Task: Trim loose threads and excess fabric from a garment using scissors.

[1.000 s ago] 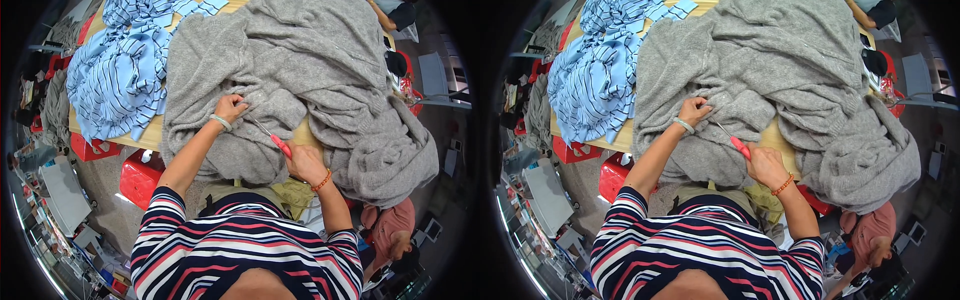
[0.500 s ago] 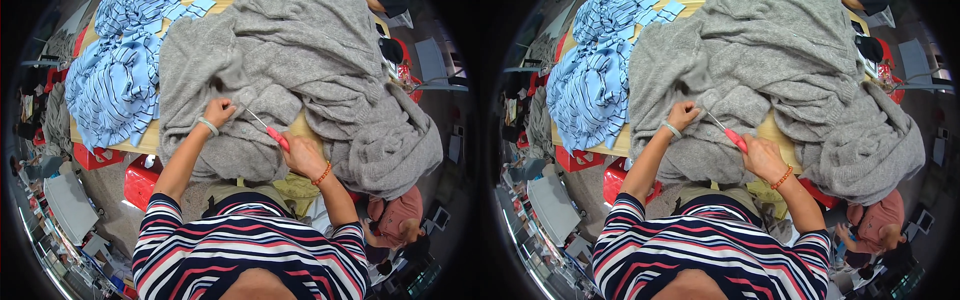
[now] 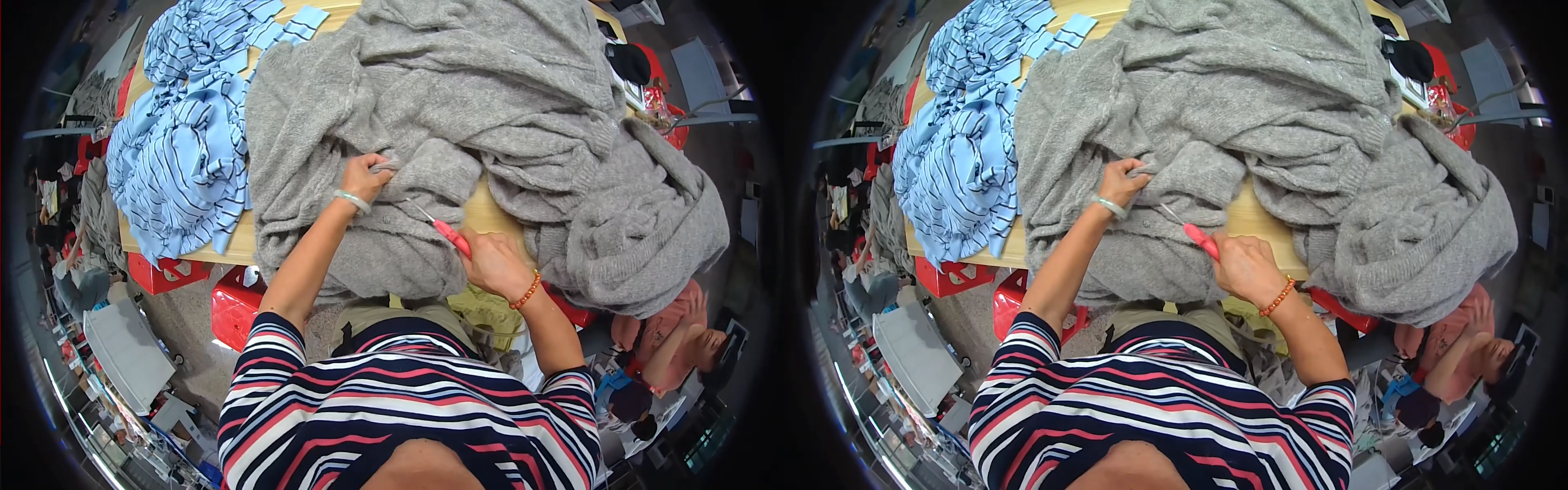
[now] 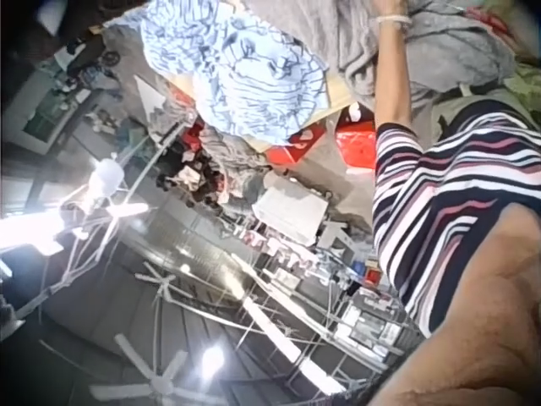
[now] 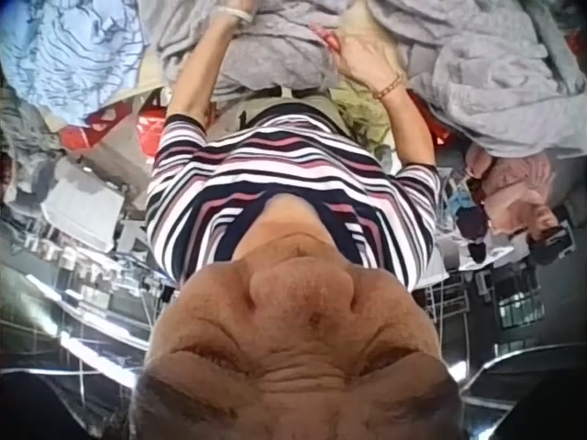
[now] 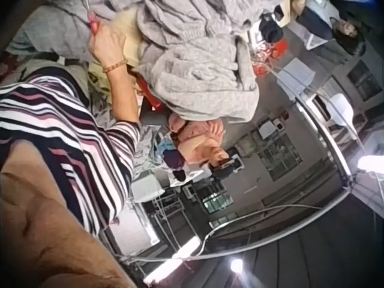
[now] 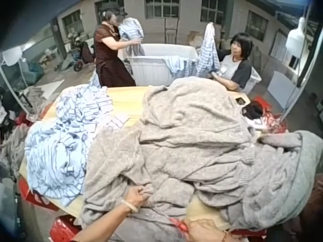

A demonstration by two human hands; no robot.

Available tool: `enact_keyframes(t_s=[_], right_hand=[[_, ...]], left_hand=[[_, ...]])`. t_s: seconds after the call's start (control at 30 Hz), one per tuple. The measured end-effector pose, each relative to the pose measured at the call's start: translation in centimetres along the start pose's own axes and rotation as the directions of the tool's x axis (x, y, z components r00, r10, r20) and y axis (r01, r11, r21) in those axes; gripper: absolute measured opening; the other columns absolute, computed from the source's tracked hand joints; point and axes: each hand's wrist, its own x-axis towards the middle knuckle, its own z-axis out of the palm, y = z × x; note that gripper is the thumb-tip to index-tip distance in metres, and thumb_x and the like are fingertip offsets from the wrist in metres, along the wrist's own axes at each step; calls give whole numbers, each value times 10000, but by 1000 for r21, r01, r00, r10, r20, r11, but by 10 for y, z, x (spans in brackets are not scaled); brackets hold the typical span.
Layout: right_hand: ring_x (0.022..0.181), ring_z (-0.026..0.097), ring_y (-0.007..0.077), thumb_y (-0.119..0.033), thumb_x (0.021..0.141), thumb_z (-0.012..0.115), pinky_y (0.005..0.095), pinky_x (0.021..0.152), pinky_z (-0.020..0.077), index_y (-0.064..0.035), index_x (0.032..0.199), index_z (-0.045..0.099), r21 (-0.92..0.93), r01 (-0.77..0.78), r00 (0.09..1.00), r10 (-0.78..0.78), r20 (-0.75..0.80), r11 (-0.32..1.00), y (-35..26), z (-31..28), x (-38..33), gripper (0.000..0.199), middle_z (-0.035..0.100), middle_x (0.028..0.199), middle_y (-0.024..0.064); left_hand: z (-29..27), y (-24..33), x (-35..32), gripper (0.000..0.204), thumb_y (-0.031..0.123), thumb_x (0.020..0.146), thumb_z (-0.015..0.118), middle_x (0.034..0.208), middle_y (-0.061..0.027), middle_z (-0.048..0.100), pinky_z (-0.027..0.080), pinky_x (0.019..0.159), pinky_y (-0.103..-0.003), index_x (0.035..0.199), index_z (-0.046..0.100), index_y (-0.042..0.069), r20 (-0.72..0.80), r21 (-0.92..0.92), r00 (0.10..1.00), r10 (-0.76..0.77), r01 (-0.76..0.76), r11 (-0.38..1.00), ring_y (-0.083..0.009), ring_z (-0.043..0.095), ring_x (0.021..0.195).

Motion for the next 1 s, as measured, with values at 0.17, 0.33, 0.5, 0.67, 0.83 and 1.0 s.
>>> enact_keyframes(t_s=[0.17, 0.33, 0.5, 0.67, 0.83, 1.0], right_hand=[[692, 630, 403, -145, 834, 531, 486, 647, 482, -25, 864, 565, 6, 77, 997, -77, -18, 997, -6, -2, 7, 128, 618, 683, 225], [701, 630, 404, -157, 833, 544, 486, 647, 483, -20, 877, 570, 12, 93, 995, -93, 44, 996, -11, -9, 16, 146, 623, 691, 220], [699, 633, 398, -175, 830, 556, 489, 643, 485, -20, 886, 577, 41, 137, 987, -140, 77, 990, -8, -8, 19, 165, 626, 698, 224], [691, 627, 408, -165, 835, 553, 492, 646, 484, -24, 885, 569, 33, 160, 974, -163, 155, 987, -2, -6, 17, 151, 618, 685, 231], [687, 618, 412, -167, 833, 562, 496, 649, 477, -39, 933, 565, 66, 102, 992, -106, 62, 993, 9, 6, 19, 163, 612, 684, 232], [670, 629, 395, -158, 828, 558, 487, 645, 489, -27, 889, 565, -22, 73, 996, -72, 43, 997, -2, -2, 15, 145, 617, 673, 227]], left_hand=[[-4, -9, -20, 164, 65, 709, 698, 759, -60, 661, 466, 651, -255, 854, 677, -8, -41, -126, 999, 27, -32, 992, -105, 588, 693], [-1, -11, -27, 185, 65, 702, 691, 782, -73, 629, 455, 662, -256, 860, 660, -26, -122, 49, 954, 275, -271, 961, -126, 583, 714], [-7, -2, -42, 166, 64, 731, 695, 785, -52, 623, 444, 679, -242, 860, 651, -32, -94, -10, 977, 192, -194, 981, -99, 561, 730], [-28, -26, -52, 273, 87, 730, 744, 908, -50, 656, 468, 758, -248, 971, 649, 1, -38, -78, 999, 36, -39, 996, -115, 596, 833], [-26, -34, -27, 346, 262, 806, 717, 892, -35, 668, 465, 741, -253, 1028, 645, 7, 75, -179, 983, -165, 176, 968, -97, 586, 825], [-11, -37, -9, 270, 263, 817, 704, 758, 7, 643, 430, 644, -256, 915, 677, 12, 24, -78, 998, -53, 55, 995, -68, 526, 698]])
